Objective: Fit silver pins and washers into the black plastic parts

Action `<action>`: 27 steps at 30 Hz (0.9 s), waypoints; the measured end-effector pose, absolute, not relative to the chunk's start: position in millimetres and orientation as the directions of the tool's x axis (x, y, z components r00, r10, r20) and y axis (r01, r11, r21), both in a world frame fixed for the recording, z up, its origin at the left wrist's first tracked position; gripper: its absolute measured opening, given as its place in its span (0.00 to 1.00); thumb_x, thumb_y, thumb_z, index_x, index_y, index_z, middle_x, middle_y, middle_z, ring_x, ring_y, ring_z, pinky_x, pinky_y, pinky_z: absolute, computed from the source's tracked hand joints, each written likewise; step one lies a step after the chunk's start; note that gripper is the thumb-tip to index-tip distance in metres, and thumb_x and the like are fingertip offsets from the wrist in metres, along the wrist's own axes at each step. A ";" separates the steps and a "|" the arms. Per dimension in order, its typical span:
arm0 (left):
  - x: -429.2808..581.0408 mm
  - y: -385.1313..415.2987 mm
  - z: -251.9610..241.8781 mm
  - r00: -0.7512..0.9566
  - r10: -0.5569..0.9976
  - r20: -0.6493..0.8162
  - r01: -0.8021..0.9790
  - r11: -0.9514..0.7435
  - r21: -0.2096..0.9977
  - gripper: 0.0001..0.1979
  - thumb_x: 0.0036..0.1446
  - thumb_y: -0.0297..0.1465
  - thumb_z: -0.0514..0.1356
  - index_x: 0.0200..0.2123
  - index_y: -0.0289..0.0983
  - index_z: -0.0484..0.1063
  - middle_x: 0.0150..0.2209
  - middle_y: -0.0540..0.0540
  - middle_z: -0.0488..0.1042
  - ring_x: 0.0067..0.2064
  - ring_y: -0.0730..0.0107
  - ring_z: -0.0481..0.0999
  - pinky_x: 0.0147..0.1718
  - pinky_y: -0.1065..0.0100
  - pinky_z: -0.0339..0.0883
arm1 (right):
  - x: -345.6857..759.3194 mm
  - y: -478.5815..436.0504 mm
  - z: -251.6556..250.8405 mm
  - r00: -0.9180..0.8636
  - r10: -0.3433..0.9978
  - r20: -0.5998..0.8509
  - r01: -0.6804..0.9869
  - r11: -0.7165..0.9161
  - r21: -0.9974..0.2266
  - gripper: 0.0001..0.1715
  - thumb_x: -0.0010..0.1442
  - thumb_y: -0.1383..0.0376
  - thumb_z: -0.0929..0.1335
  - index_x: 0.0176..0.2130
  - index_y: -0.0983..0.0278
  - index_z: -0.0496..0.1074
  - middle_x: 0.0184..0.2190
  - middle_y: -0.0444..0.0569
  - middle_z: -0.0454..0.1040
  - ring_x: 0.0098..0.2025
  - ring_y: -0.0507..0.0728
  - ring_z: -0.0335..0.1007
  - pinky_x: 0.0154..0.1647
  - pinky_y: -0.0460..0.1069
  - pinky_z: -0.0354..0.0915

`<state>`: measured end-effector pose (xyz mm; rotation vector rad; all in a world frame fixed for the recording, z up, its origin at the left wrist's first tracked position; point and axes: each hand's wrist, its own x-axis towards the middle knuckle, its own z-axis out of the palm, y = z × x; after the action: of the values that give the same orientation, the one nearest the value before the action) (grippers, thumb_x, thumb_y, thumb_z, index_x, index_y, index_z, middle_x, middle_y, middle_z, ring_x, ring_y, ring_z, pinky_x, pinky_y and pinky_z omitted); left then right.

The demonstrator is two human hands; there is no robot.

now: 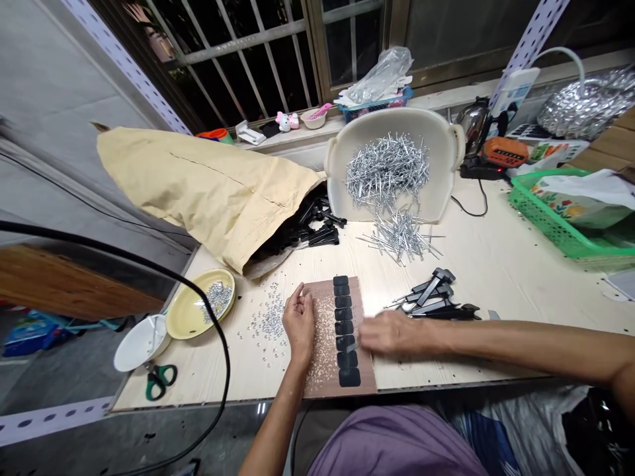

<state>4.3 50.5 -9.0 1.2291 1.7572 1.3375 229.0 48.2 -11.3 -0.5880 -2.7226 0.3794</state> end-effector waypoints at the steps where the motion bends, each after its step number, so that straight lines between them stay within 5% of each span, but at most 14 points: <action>1: 4.6 50.0 -8.9 -0.383 0.921 0.067 0.321 0.065 0.945 0.23 0.52 0.40 0.59 0.50 0.37 0.71 0.36 0.44 0.74 0.34 0.67 0.70 0.36 0.67 0.64 | 228.5 43.2 -10.4 -0.885 0.392 0.250 0.310 0.898 -0.311 0.18 0.66 0.72 0.54 0.34 0.61 0.68 0.28 0.44 0.67 0.27 0.50 0.59 0.19 0.45 0.53; 7: 4.4 48.3 -8.4 -0.379 0.923 0.070 0.363 0.079 0.929 0.24 0.53 0.42 0.59 0.51 0.37 0.70 0.35 0.45 0.73 0.32 0.68 0.69 0.35 0.67 0.63 | 235.9 101.3 -2.0 -0.625 0.739 0.251 0.674 0.674 -0.303 0.15 0.66 0.69 0.56 0.32 0.68 0.66 0.29 0.46 0.64 0.24 0.48 0.55 0.19 0.43 0.51; 12: 5.5 49.2 -7.9 -0.386 0.920 0.072 0.328 0.063 0.943 0.23 0.52 0.41 0.59 0.49 0.37 0.72 0.33 0.46 0.72 0.31 0.68 0.69 0.33 0.67 0.63 | 238.9 109.1 1.7 -0.819 0.542 0.192 0.506 0.838 -0.205 0.14 0.64 0.73 0.55 0.34 0.66 0.66 0.29 0.45 0.64 0.26 0.49 0.55 0.20 0.43 0.48; 18: 6.3 50.9 -7.2 -0.390 0.920 0.038 0.300 0.088 0.950 0.24 0.51 0.42 0.60 0.50 0.37 0.71 0.35 0.44 0.73 0.33 0.68 0.70 0.34 0.67 0.65 | 239.9 116.6 8.1 -0.567 0.787 0.244 0.689 0.615 -0.384 0.07 0.63 0.68 0.61 0.42 0.65 0.64 0.38 0.48 0.68 0.29 0.50 0.60 0.27 0.45 0.56; 22: 5.9 51.1 -7.4 -0.390 0.920 0.036 0.287 0.084 0.954 0.24 0.51 0.42 0.61 0.49 0.37 0.72 0.35 0.44 0.73 0.33 0.68 0.70 0.34 0.67 0.65 | 241.9 125.7 3.7 -0.593 0.778 0.207 0.641 0.611 -0.463 0.06 0.64 0.67 0.60 0.39 0.65 0.65 0.36 0.47 0.68 0.32 0.50 0.64 0.32 0.46 0.60; 27: 4.6 51.5 -10.8 -0.381 0.923 0.061 0.312 0.066 0.948 0.23 0.52 0.42 0.60 0.49 0.37 0.72 0.34 0.45 0.72 0.31 0.70 0.69 0.34 0.68 0.64 | 232.8 111.6 -1.6 -0.636 0.744 0.205 0.634 0.656 -0.410 0.12 0.66 0.64 0.58 0.36 0.67 0.66 0.34 0.48 0.65 0.30 0.49 0.62 0.29 0.45 0.61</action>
<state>4.6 51.5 -10.8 1.2322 1.7560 1.3257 232.8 111.6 -1.6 -1.0909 -2.5185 0.4282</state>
